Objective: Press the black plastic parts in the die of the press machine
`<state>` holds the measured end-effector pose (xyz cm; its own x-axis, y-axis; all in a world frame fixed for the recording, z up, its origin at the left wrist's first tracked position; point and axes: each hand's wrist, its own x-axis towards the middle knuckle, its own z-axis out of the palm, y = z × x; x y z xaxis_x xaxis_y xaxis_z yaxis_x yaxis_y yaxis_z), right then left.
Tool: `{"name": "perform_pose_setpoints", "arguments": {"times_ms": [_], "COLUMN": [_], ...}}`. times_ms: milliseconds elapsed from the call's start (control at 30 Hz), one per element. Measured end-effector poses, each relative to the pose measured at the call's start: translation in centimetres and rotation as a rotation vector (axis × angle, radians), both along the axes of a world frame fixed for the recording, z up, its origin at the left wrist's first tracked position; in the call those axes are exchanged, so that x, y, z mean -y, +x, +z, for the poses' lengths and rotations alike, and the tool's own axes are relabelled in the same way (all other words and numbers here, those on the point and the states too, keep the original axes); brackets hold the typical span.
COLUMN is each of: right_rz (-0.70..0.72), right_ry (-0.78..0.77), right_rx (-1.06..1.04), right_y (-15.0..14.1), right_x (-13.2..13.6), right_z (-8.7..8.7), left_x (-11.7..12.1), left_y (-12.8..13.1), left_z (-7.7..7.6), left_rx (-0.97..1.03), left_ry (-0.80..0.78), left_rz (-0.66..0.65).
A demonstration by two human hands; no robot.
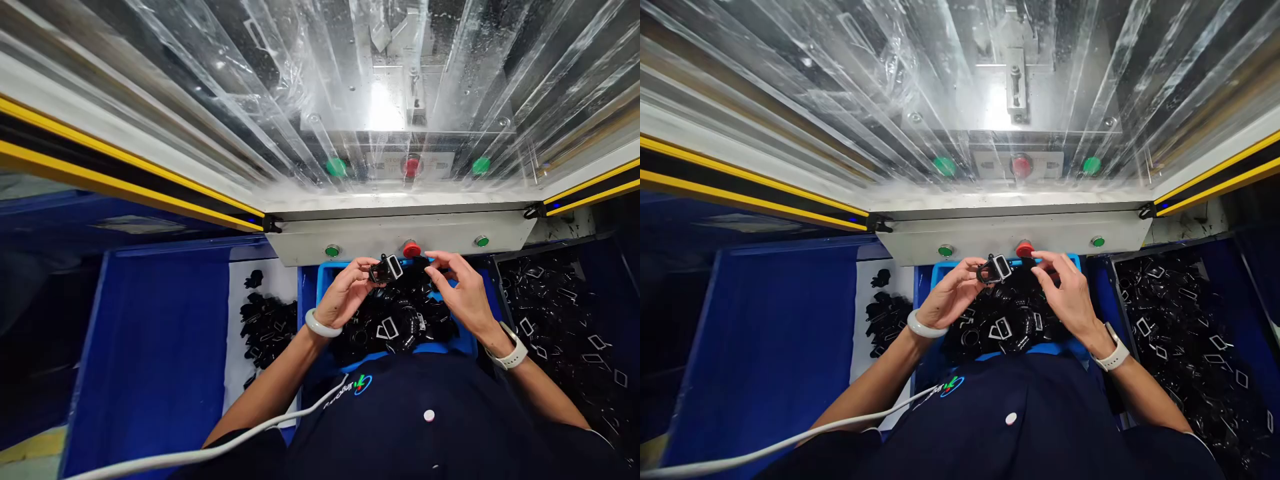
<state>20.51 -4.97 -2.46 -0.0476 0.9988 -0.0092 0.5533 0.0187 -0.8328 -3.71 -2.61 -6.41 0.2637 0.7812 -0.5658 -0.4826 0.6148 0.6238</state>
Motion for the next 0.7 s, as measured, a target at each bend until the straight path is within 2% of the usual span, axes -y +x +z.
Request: {"name": "perform_pose_setpoints", "arguments": {"times_ms": [67, 133, 233, 400, 600, 700], "right_rz": [-0.027, 0.003, 0.049, 0.043, 0.045, 0.100], "right_ry": [-0.058, -0.121, -0.177, -0.177, -0.143, -0.085], "right_rx": [-0.111, -0.194, -0.232, -0.236, -0.237, -0.233], "right_y": [-0.7, -1.4, -2.3, -2.6, -2.3, -2.0], "right_x": [-0.2, -0.6, -1.2, -2.6, -5.5, -8.7], "right_z": [1.0, 1.3, 1.1, 0.8, 0.9, 2.6], "left_x": [0.1, 0.4, 0.8, 0.4, -3.4, -6.6], "left_y": [0.6, 1.1, 1.6, 2.3, 3.3, 3.1], "left_z": [0.4, 0.9, 1.4, 1.7, 2.7, 4.1], "left_rx": [-0.068, -0.141, -0.275, -0.467, -0.557, -0.562], "left_ry": [0.065, 0.138, 0.253, 0.446, 0.638, 0.734], "left_rz": [-0.008, -0.023, -0.035, -0.014, 0.060, 0.120]}}
